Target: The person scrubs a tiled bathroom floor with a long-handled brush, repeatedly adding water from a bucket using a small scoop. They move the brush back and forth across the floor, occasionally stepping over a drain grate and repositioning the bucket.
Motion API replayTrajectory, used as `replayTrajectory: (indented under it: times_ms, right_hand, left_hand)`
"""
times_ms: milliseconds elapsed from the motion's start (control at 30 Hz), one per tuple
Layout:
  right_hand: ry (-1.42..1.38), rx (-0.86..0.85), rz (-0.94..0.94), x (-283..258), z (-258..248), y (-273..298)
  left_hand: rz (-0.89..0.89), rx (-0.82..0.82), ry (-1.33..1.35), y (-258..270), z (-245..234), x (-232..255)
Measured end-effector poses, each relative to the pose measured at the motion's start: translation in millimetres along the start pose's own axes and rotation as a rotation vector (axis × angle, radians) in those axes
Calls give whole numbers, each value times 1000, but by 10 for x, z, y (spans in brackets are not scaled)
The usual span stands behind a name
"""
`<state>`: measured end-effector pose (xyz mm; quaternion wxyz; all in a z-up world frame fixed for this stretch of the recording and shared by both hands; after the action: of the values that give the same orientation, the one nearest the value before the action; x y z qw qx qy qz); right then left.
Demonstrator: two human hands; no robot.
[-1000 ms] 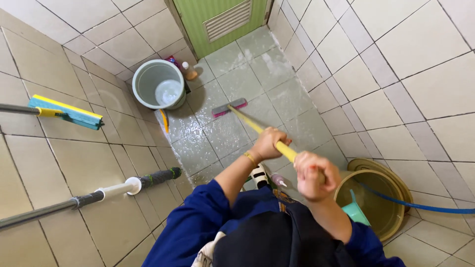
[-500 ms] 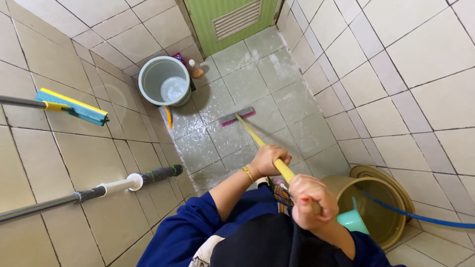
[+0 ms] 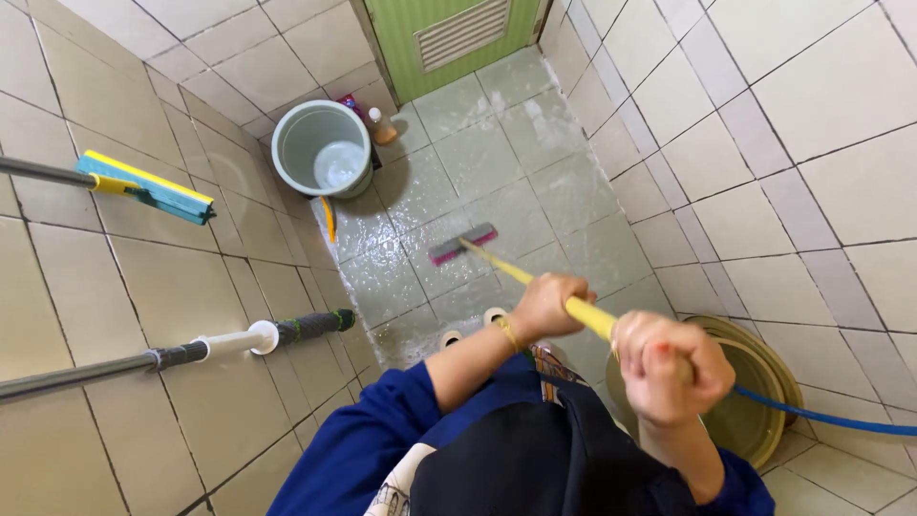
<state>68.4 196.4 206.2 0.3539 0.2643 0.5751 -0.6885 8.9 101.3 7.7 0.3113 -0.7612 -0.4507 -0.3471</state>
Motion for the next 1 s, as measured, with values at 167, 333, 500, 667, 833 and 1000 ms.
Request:
replayTrajectory:
  times_ms: [167,333,500,667,833,1000]
  right_hand:
    - [-56,-252,269,-199,146,-120]
    - [-29,-214,152,65,357,8]
    - [111,-165,-129,935,211,474]
    - [93,-199,-123,1201,521,412]
    - [55,-187,-117,778,547,186]
    - [41,-233,-69,267,815,239]
  left_hand:
    - [64,82,26,271,-288,74]
    - [134,200,54,257,-347,-262]
    - [102,262,-112,95,37,-1371]
    - [180,231,-134,-47,-41,-2013]
    - [197,308,-12,126,-220,-1392]
    - [75,309,43,630,-214,-1027]
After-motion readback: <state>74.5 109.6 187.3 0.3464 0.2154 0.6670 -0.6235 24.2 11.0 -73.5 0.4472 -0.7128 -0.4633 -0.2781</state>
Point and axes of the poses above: each hand's wrist, its own y-axis away from the middle knuckle, its own z-axis out of the palm, x = y × z, the point moved 1 cm from there along -y, towards the middle knuckle, and after that the axes turned 3 degrees about -z, right-handed, at the moved point
